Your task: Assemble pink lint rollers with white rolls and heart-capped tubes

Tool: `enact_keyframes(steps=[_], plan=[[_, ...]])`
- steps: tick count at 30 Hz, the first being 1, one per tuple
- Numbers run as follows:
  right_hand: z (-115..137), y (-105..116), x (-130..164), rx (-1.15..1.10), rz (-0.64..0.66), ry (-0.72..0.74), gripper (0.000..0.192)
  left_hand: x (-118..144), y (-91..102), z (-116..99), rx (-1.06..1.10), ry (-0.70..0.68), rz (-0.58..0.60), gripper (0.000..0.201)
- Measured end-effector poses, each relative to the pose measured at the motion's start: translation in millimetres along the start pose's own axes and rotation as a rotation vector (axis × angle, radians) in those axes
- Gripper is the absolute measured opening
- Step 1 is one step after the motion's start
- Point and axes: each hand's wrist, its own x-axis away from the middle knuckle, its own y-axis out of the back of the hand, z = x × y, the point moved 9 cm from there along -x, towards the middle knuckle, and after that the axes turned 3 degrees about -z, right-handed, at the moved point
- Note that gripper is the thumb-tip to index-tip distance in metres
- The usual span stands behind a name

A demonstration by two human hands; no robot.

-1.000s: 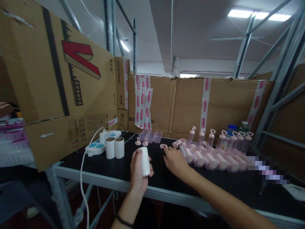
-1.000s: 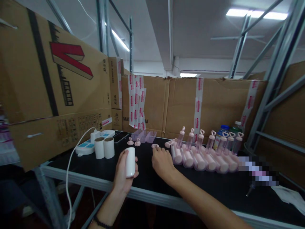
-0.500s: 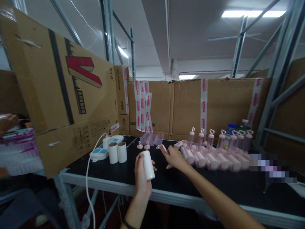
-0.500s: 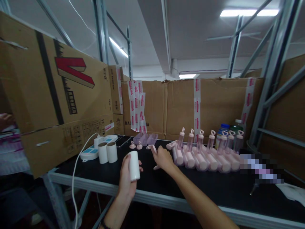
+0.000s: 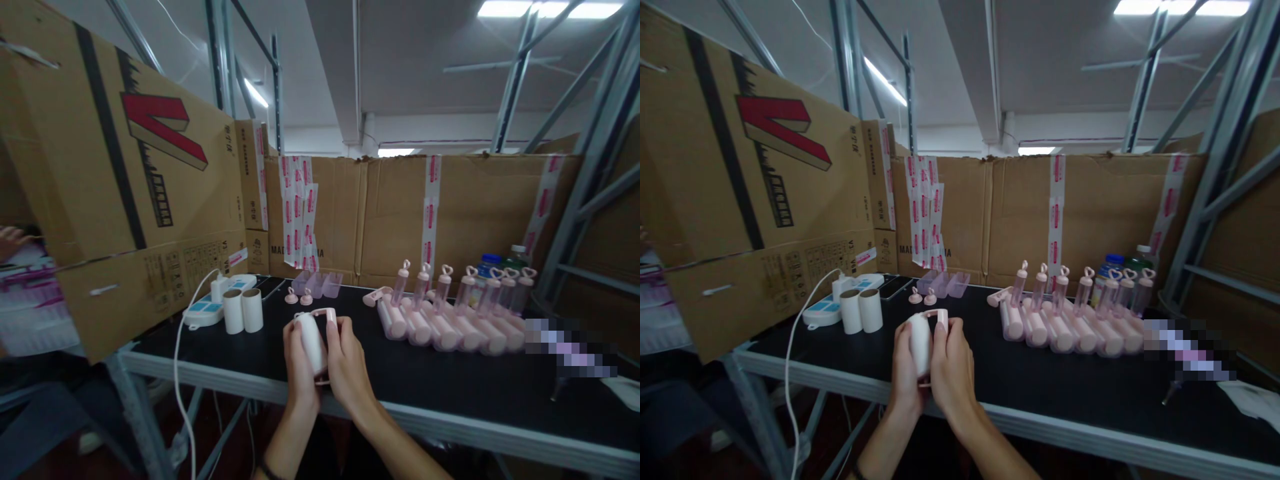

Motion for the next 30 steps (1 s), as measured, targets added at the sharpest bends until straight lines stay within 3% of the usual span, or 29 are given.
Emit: enact_keyframes(steps=[9,19,24,30], plan=[[4.6,15.7,0.8,-0.072,-0.073,0.012,0.038,16.7,-19.6,-10.0,-0.019,-0.025,0.130,0.036],[21.1,17.0,1.5,-0.207,-0.054,0.001,0.037,26.2,-31.5,-42.1,-0.105,-0.139,0.257,0.036],[26.1,30.3,4.8,-0.325,-0.108,0.017,0.038,42.8,-42.8,-57.4,-0.177,-0.210,0.362,0.032],[28.9,42.1,8.5,-0.313,-0.157,0.035,0.037,51.5,-50.7,-66.5,-0.227,-0.251,0.445,0.028]])
